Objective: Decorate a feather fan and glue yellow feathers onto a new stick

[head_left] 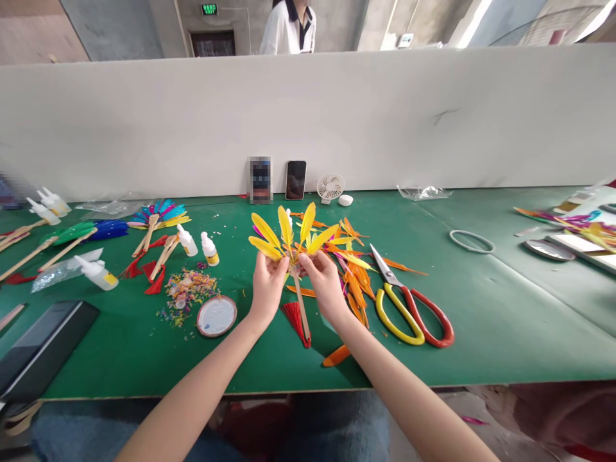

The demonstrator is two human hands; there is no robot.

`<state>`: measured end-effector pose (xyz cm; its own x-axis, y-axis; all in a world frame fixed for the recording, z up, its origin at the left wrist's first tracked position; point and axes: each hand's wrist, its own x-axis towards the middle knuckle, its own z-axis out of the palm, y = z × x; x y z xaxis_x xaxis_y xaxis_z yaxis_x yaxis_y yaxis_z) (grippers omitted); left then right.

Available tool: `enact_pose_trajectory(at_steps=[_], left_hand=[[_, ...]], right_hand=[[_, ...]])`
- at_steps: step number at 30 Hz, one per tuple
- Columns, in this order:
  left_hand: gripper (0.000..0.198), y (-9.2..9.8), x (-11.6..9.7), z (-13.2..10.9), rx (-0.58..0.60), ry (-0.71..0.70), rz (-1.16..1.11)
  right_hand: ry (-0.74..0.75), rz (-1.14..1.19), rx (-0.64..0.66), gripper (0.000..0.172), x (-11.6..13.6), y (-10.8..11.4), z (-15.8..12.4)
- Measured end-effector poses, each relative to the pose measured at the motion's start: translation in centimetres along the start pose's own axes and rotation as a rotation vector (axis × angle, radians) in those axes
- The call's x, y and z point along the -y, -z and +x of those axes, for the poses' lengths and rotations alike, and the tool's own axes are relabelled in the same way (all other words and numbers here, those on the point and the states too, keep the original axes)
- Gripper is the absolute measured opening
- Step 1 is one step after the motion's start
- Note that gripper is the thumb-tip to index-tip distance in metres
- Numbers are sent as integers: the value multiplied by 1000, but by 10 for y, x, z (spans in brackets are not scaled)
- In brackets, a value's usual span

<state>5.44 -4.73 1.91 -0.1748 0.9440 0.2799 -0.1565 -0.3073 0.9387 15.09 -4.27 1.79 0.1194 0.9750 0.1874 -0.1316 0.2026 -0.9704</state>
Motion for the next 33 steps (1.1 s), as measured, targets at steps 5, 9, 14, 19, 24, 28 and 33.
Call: enact_pose_trajectory(at_steps=[5, 9, 14, 19, 24, 28, 33], left_hand=[[23, 0, -3, 1, -7, -15, -38], [22, 1, -4, 1, -10, -11, -38], [22, 1, -2, 1, 13, 0, -32], [20, 0, -2, 1, 42, 23, -67], [18, -1, -4, 1, 22, 17, -45], [14, 0, -4, 1, -11, 19, -39], [13, 1, -4, 1, -33, 26, -38]], right_hand=[[-87, 64, 125, 23, 4, -4, -2], [-148, 101, 191, 24, 5, -6, -4], [-166, 132, 186, 20, 7, -8, -7], [-151, 143, 138, 19, 4, -10, -7], [-142, 194, 118, 12, 2, -10, -7], [-137, 247, 133, 11, 4, -10, -8], [-116, 214, 132, 8, 4, -10, -8]])
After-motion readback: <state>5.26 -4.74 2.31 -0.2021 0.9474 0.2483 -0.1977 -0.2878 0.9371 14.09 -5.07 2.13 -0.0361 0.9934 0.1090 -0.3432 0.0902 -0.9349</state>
